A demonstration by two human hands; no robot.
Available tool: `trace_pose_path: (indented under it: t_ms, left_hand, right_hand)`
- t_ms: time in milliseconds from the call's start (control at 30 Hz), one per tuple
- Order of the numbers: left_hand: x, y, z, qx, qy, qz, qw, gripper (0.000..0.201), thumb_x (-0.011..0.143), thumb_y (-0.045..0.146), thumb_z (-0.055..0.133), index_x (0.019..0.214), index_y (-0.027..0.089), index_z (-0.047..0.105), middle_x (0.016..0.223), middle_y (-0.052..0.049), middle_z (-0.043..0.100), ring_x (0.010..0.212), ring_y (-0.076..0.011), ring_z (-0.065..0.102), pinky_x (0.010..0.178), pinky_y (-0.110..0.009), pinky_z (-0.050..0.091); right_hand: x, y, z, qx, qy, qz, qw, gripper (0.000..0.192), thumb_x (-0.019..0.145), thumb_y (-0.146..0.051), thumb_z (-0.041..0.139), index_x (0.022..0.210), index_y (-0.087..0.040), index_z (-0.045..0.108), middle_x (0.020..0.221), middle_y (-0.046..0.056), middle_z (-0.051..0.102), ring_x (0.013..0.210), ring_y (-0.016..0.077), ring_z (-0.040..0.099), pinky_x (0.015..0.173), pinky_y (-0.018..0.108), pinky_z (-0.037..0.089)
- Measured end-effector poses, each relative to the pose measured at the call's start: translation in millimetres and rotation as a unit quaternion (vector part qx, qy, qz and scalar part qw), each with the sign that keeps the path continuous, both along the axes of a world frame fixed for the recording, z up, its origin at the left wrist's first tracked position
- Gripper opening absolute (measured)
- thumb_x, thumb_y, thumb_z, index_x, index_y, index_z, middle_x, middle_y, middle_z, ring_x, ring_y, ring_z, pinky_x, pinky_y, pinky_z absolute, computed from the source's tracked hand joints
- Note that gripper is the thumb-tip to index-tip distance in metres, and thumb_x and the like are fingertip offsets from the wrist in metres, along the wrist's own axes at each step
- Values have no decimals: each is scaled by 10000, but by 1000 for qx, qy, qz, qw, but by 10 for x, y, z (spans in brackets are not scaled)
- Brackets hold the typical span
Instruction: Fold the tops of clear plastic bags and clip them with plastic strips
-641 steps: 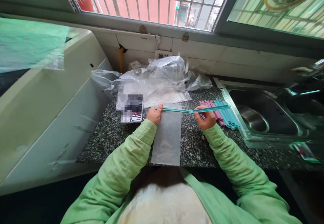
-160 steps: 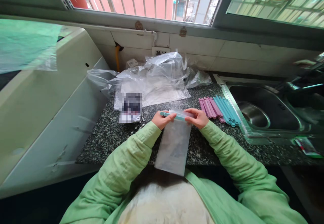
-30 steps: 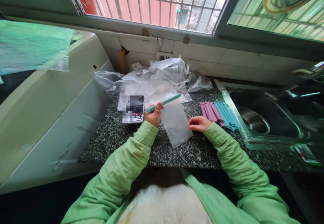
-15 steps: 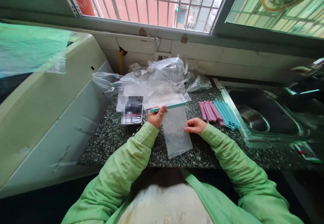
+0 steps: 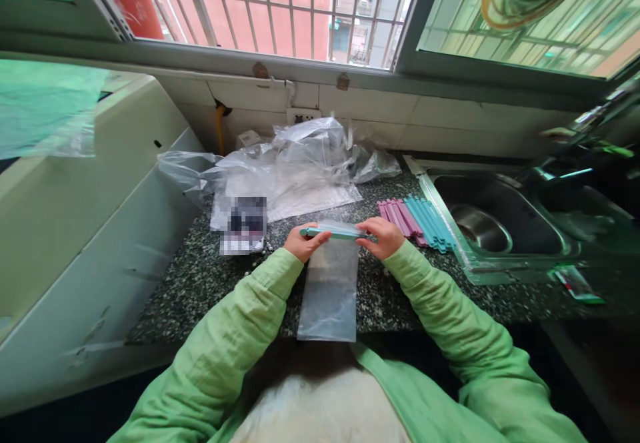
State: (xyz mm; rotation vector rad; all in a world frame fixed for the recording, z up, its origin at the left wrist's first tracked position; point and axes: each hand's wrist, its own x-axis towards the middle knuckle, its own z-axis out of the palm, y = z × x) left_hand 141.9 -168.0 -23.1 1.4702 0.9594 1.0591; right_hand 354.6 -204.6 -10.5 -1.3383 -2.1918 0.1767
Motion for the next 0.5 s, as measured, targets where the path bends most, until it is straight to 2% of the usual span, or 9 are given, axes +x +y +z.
trace_pose_path:
  t_ms: [100, 200, 267, 400, 500]
  left_hand:
    - [44, -12, 41, 4, -7, -9, 1000, 422, 501, 559, 676, 459, 152, 575, 451, -5, 510, 440, -93, 428, 427, -219, 329]
    - [145, -1, 121, -11, -21, -38, 999, 409, 497, 538, 688, 466, 149, 563, 450, 11, 485, 449, -87, 412, 456, -225, 339]
    - [226, 39, 172, -31, -3, -67, 997, 400, 472, 508, 712, 449, 149, 537, 422, 33, 437, 429, -70, 368, 443, -217, 311]
    - [348, 231, 222, -70, 72, -118, 988, 357, 432, 447, 741, 526, 140, 587, 465, 27, 487, 458, -71, 394, 441, -200, 310]
    - [434, 439, 222, -113, 80, -139, 981, 369, 429, 427, 738, 599, 129, 604, 505, 29, 507, 473, -65, 421, 432, -177, 319]
  right_hand:
    - [-31, -71, 96, 85, -125, 1, 989, 328, 771, -348, 522, 1017, -140, 583, 910, 117, 625, 820, 215, 547, 728, 327, 433]
    - [7, -68, 186, 105, -186, 19, 977, 241, 808, -289, 456, 917, -140, 610, 847, 108, 629, 765, 198, 555, 683, 303, 422]
    - [95, -5, 226, 107, -188, 3, 976, 222, 808, -273, 441, 848, -144, 618, 821, 103, 627, 750, 186, 556, 677, 285, 414]
    - [419, 237, 273, 86, -144, -119, 979, 192, 762, -275, 483, 789, -142, 617, 781, 92, 627, 701, 169, 561, 654, 264, 408]
    - [740, 444, 316, 61, -122, -245, 960, 191, 721, -292, 513, 764, -138, 618, 752, 81, 636, 705, 180, 576, 654, 266, 411]
